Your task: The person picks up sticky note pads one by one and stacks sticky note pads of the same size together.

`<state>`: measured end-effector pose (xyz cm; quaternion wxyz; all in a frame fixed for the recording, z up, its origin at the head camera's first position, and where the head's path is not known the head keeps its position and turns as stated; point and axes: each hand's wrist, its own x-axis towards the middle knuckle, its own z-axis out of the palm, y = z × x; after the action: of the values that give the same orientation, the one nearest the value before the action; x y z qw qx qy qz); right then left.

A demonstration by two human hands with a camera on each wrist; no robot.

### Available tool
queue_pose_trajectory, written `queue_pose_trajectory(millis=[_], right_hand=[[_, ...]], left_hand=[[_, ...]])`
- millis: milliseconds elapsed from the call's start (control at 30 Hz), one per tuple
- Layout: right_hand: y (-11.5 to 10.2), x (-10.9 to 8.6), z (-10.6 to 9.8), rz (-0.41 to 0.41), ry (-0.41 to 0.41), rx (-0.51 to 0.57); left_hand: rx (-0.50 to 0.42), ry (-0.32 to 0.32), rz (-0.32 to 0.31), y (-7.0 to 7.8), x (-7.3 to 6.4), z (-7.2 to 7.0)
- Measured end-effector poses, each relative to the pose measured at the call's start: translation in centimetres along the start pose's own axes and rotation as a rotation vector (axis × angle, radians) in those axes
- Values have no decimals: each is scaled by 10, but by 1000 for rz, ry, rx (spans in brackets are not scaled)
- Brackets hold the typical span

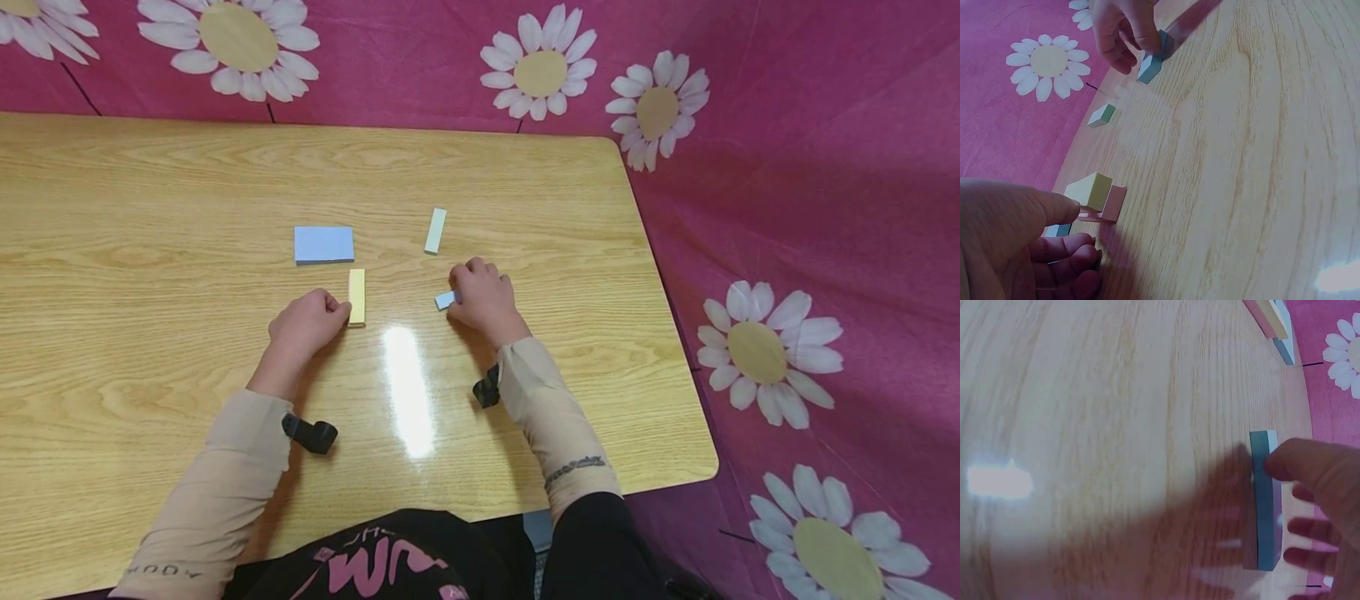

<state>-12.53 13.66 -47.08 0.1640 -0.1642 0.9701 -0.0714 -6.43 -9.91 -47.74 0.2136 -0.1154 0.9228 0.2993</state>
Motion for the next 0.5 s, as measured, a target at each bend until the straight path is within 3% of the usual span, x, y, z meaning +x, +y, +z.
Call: queue_pose_trajectory(millis=[233,500], right_hand=[[-4,0,7,190,21,77],[-9,1,16,264,79,91]], left_hand=[[1,6,-1,0,0,-1],[5,5,-1,1,-1,-1]])
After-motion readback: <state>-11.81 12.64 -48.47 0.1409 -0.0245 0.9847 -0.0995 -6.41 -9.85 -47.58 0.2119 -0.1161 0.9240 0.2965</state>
